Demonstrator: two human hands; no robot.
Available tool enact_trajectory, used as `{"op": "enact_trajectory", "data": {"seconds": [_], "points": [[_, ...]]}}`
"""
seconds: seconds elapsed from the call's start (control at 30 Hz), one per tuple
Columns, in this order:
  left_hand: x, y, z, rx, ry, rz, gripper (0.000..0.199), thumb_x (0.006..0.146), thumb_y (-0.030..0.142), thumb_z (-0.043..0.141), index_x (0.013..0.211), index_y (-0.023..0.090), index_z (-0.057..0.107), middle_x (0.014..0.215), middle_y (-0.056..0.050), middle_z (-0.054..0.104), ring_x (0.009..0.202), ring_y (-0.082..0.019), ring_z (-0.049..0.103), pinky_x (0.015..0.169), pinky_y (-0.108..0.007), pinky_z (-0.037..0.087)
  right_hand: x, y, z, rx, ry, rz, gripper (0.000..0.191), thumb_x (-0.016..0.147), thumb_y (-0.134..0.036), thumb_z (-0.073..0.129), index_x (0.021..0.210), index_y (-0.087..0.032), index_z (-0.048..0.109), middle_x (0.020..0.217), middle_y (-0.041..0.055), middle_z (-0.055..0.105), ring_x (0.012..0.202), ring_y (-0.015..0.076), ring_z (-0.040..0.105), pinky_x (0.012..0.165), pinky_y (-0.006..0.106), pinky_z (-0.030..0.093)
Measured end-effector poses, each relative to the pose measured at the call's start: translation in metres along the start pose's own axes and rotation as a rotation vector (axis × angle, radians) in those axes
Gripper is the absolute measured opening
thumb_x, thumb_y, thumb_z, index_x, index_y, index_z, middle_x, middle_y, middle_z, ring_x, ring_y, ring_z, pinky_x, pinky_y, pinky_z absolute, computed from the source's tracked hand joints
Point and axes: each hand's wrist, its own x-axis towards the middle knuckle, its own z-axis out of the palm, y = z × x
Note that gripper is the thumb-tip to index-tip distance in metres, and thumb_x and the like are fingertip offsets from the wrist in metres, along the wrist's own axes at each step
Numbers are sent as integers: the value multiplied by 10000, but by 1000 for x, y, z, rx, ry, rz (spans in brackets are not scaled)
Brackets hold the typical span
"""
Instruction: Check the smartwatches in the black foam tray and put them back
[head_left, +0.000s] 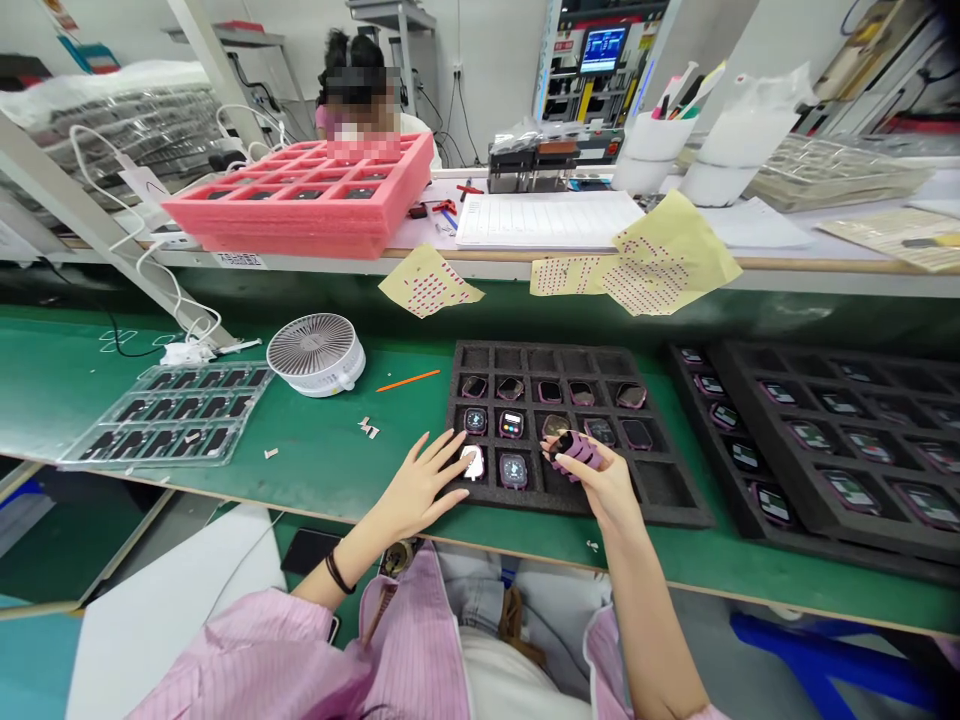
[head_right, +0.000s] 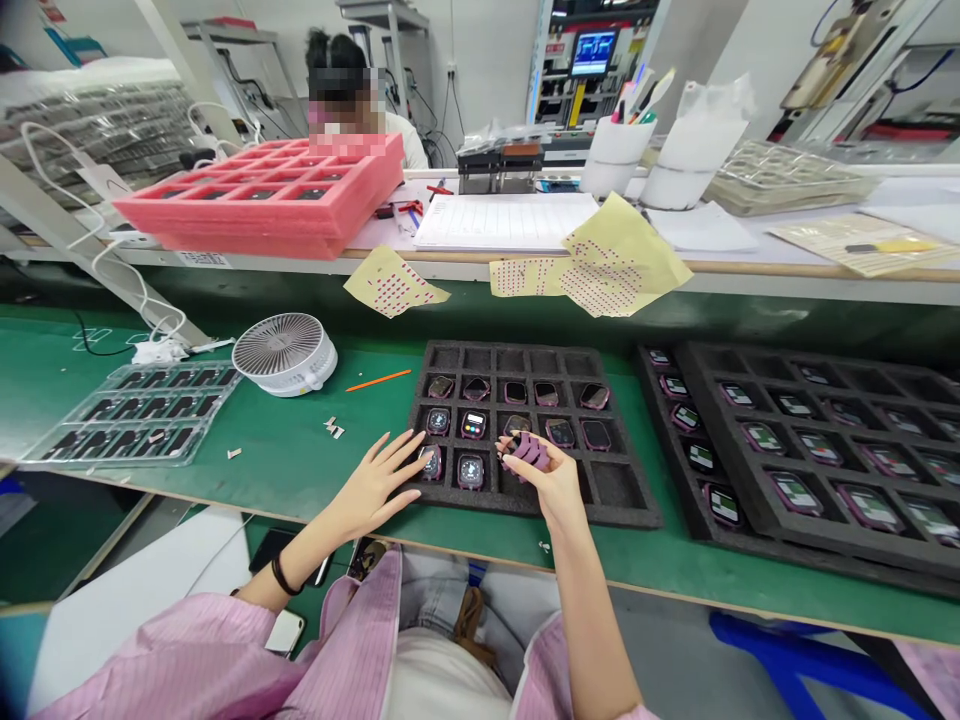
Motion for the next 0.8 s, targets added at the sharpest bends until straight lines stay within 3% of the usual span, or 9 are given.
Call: {"op": "enact_trajectory", "data": {"seconds": [0.1,0.2,0.33,0.57,0.8], "points": [[-5,-1,-4,-49,-20,48,462,950,418,363,1396,303,394,1531,-36,265,1417,-242,220,1153,-510,172,0,1,0,-3,1,-14,398,522,-261,849,885,-178,709,888,87,748,849,299,707,854,500,533],[-2,-5,-8,-84,40,-13,462,963,410,321,1396,271,398,1517,-49,302,1407,-215,248,1158,-469,197,0,1,0,-5,0,-17,388,524,-260,849,876,-173,710,886,88,749,848,297,707,857,501,531],[21,-11,-11,-59,112,-148,491,960,448,305,1393,240,403,1518,-75,296,1409,-220,236,1146,-463,221,-1,0,-1,5,-5,-9,391,530,-250,849,888,-171,713,892,90,747,856,292,705,850,483,537],[63,-21,-5,-15,71,-167,488,965,468,258,1350,253,468,1534,-72,257,1423,-245,195,1126,-496,227,1,2,-5,-26,-41,-18,376,556,-255,843,896,-162,714,903,104,745,883,312,699,806,472,556],[57,-18,-6,28,33,-128,476,961,462,281,1293,239,538,1512,-77,310,1418,-260,212,1129,-524,209,1,3,-5,-13,-35,-5,383,568,-248,838,920,-170,711,923,99,744,894,308,697,817,470,553]]}}
